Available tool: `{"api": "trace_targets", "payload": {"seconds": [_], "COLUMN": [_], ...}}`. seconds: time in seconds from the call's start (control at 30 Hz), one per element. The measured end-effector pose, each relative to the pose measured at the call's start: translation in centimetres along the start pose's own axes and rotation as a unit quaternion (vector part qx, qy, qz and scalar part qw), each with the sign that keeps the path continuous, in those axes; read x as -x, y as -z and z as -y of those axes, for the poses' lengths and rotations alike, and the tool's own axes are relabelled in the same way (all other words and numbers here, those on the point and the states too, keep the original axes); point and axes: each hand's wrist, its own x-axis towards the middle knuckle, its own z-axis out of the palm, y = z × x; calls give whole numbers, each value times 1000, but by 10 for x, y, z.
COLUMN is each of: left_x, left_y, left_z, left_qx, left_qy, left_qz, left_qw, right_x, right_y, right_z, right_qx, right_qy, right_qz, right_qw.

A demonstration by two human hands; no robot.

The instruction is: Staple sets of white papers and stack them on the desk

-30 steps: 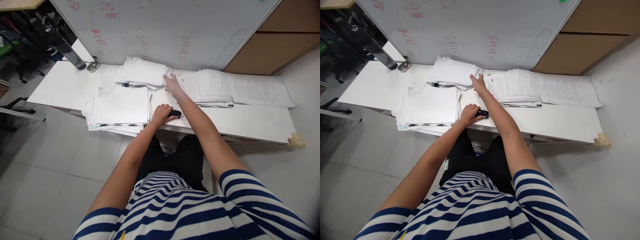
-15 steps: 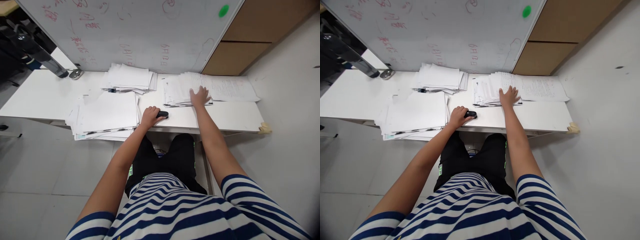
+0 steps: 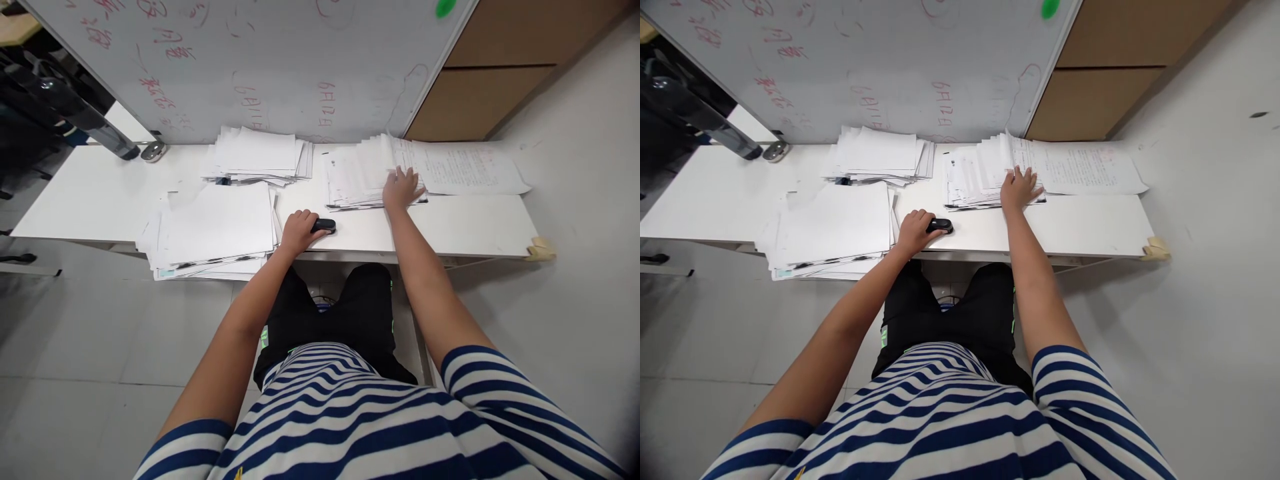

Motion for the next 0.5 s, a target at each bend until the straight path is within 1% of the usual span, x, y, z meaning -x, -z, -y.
{"api": "trace_targets", "payload": {"seconds": [0.27, 0.5], "left_x": [0, 0], "left_y": [-1, 1], "left_z": [0, -1], "left_qx": [-22, -29], "left_qy": [5, 10], "left_qz": [2, 7], "left_qw": [1000, 1000], "right_x": [4, 7], "right_y": [1, 0], "right_z": [-3, -4], "right_qx": [-88, -149], "right_qy": [-6, 14], "right_qz": [-69, -119], "right_qw": [994, 982]}}
